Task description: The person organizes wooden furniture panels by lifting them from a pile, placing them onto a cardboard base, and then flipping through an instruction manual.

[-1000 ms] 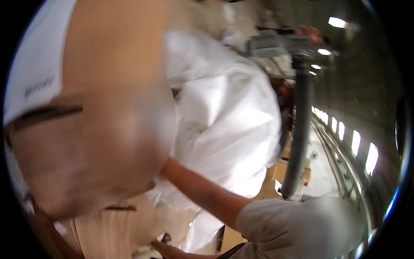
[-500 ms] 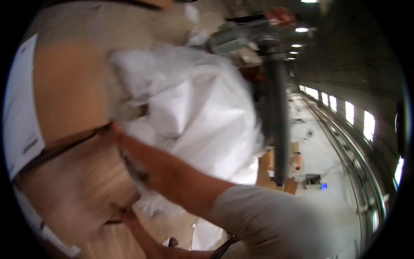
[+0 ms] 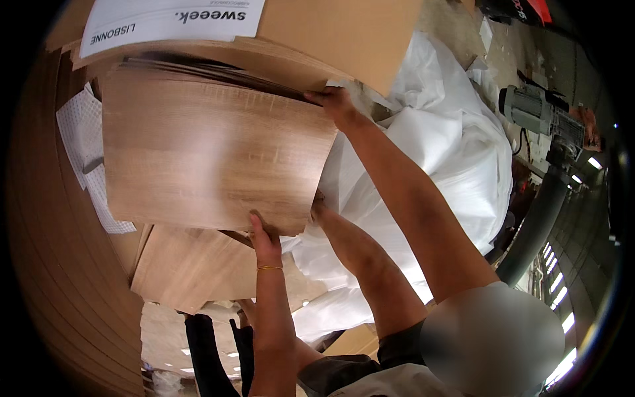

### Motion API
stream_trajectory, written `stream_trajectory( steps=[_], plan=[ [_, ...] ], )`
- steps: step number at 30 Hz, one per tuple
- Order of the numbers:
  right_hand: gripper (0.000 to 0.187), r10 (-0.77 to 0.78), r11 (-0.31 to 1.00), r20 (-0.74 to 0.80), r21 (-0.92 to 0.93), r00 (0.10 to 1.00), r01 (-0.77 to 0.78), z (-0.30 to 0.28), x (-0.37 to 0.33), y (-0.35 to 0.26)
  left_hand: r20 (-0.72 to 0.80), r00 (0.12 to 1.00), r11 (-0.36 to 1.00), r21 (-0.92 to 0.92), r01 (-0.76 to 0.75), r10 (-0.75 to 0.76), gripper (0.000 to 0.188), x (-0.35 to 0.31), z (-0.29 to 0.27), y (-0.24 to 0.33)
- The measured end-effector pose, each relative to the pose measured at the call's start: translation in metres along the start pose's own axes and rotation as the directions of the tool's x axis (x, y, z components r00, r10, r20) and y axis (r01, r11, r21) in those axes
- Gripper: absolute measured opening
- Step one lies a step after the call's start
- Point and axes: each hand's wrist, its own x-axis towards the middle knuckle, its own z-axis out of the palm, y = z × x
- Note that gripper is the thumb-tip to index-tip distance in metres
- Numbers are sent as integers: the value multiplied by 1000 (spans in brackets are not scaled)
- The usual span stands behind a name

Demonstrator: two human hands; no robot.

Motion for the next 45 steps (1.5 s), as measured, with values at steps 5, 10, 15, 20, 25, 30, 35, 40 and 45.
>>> stream_trajectory(
  steps=[5,10,15,20,25,30,35,40,45],
  plan=[
    [24,-195,973,-43,-133,980,188,-3,3,12,71,998,999,-36,5,-3,55,3,2,-3],
    [21,-204,972,-141,-151,969,182,3,3,10,77,997,999,-44,-19,22,58,10,-4,-4],
    [20,-175,975,-320,75,931,209,9,7,11,57,998,995,-98,-20,25,54,8,-2,-4],
    [20,-91,918,-353,333,931,216,-3,28,22,84,995,996,-70,-50,56,56,8,6,-13],
    [34,-654,740,-583,-623,482,252,21,-5,3,117,993,993,-120,-19,33,57,15,-12,-9],
    [46,-706,366,330,-586,626,723,71,-31,-50,82,985,970,-203,-132,151,61,9,6,-22],
    [77,-565,217,322,-830,760,513,99,-1,-51,117,982,948,-299,-106,147,64,6,18,-21],
    [84,-656,199,272,-838,704,509,94,22,-48,203,973,956,-290,-50,113,68,16,39,-34],
    [76,-406,345,289,-830,867,439,90,10,-79,103,981,986,-30,-165,167,64,18,33,-19]
  ],
)
